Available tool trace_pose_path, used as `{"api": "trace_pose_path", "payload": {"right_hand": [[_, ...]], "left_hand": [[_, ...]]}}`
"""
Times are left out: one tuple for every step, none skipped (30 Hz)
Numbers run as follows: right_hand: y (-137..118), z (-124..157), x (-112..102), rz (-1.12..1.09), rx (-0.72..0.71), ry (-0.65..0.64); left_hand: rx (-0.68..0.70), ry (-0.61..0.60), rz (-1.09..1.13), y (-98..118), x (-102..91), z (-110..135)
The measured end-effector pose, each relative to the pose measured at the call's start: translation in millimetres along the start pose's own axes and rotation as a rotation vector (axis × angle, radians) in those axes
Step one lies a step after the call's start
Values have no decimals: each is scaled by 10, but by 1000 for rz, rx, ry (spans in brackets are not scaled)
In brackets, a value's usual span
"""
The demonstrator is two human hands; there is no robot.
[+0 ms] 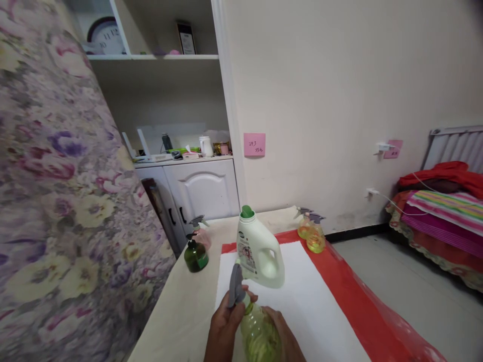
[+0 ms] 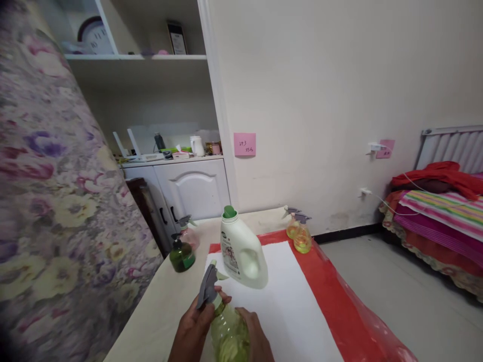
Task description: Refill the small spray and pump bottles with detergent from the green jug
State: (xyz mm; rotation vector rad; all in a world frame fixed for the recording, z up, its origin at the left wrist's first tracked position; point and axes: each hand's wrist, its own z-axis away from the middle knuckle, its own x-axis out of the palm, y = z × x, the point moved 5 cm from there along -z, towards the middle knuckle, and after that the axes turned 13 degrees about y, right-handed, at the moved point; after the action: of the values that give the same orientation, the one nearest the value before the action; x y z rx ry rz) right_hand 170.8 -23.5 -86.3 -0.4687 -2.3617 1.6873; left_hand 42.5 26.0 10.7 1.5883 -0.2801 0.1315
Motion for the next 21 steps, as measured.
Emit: {"api": "trace_pose_path", "payload": {"right_hand": [[23, 0, 5, -6, -10, 4], [33, -1, 5, -8, -18, 12], [33, 1, 4, -10, -23, 19], [25, 5, 0, -12, -20, 25], [13, 13, -4, -15, -10, 26], [-2, 24, -7, -17, 4, 20], [-18, 37, -7, -13, 18, 8], [-33, 51, -7, -5, 30, -5], [-47, 63, -7, 6, 37, -15], [-61, 74, -7, 15, 36, -22], [-71, 82, -8, 23, 31, -21], [-74, 87, -11, 31, 31, -14], [-68, 91, -9, 38, 39, -12], [-57, 92, -7, 42, 52, -10], [-44, 93, -3, 37, 65, -8], [-33, 92, 2, 24, 74, -5], [-27, 92, 8, 1, 79, 0], [-28, 91, 14, -29, 79, 6], [-36, 91, 18, -60, 77, 17], [-49, 92, 21, -86, 76, 30], [-65, 93, 27, -101, 79, 35]], "left_hand": [[-20, 11, 24, -16, -18, -7], [-32, 20, 37, -27, -39, -14], [-34, 25, 39, -29, -60, -20], [-26, 28, 28, -20, -80, -24], [-9, 29, 5, -3, -98, -24], [12, 30, -26, 22, -113, -19], [34, 30, -63, 52, -122, -9], [55, 35, -100, 85, -130, 6], [73, 40, -137, 118, -132, 24], [89, 47, -168, 150, -131, 43], [107, 61, -191, 182, -131, 63], [129, 87, -204, 215, -133, 81], [152, 119, -209, 245, -137, 97], [167, 148, -208, 269, -140, 111], [171, 163, -203, 284, -135, 122], [166, 167, -195, 292, -127, 129], [147, 152, -190, 290, -110, 133], [120, 129, -184, 281, -91, 134], [94, 109, -175, 271, -75, 132], [73, 97, -161, 261, -63, 128], [59, 92, -145, 254, -56, 122]]}}
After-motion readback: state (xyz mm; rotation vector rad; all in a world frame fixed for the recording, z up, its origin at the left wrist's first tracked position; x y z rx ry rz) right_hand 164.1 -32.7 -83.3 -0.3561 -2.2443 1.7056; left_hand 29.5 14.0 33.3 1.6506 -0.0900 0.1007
